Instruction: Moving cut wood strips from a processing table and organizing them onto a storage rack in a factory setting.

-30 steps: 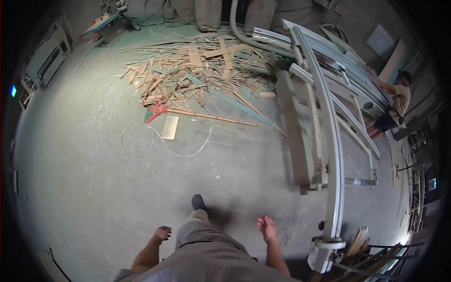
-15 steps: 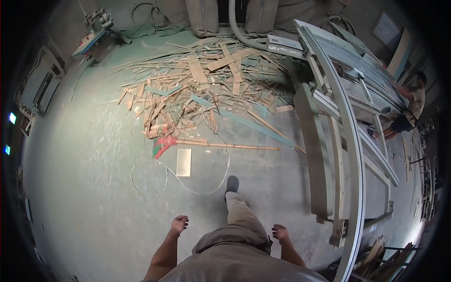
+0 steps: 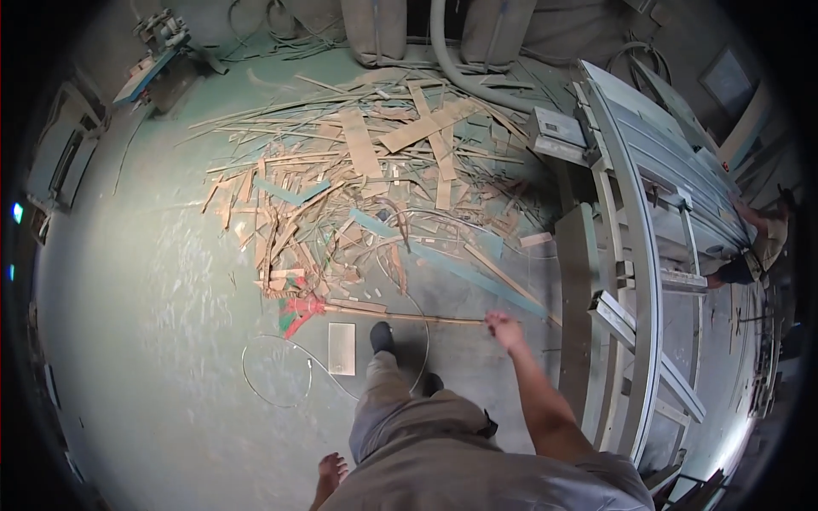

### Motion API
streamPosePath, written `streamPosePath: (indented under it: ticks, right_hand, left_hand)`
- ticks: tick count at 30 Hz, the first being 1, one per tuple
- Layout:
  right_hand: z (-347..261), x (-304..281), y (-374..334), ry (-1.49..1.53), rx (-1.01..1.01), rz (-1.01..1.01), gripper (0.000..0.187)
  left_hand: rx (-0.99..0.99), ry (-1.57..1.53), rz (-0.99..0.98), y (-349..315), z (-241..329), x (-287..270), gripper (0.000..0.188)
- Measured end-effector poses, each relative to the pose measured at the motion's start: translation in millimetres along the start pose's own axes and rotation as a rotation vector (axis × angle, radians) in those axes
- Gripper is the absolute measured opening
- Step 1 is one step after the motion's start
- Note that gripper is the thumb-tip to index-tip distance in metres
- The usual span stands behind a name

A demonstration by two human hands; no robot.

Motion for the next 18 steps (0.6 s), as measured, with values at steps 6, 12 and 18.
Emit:
streamPosePath:
  ticks: [6, 12, 18]
  right_hand:
    - [-95, -6, 55, 0.358, 0.096, 0.13, 0.018]
    - [-173, -19, 162, 0.294, 0.086, 0.188, 0.02]
    - [-257, -61, 222, 0.126, -0.041, 0.403, 0.024]
  left_hand:
    - [0.008, 0.154, -0.11, 84, 156, 49, 0.023]
    - [0.414, 0.159, -0.221, 91, 474, 195, 0.027]
    - [0.656, 0.271, -0.402, 68, 667, 361, 0.02]
Point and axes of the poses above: each hand's wrist, its own y-axis towards the middle knuckle, its own x-axis out of the palm, z = x × y, the point moved 1 cm from there along y, towards the middle knuckle, and after that the axes turned 4 degrees about -x, right-handed, at the moved point
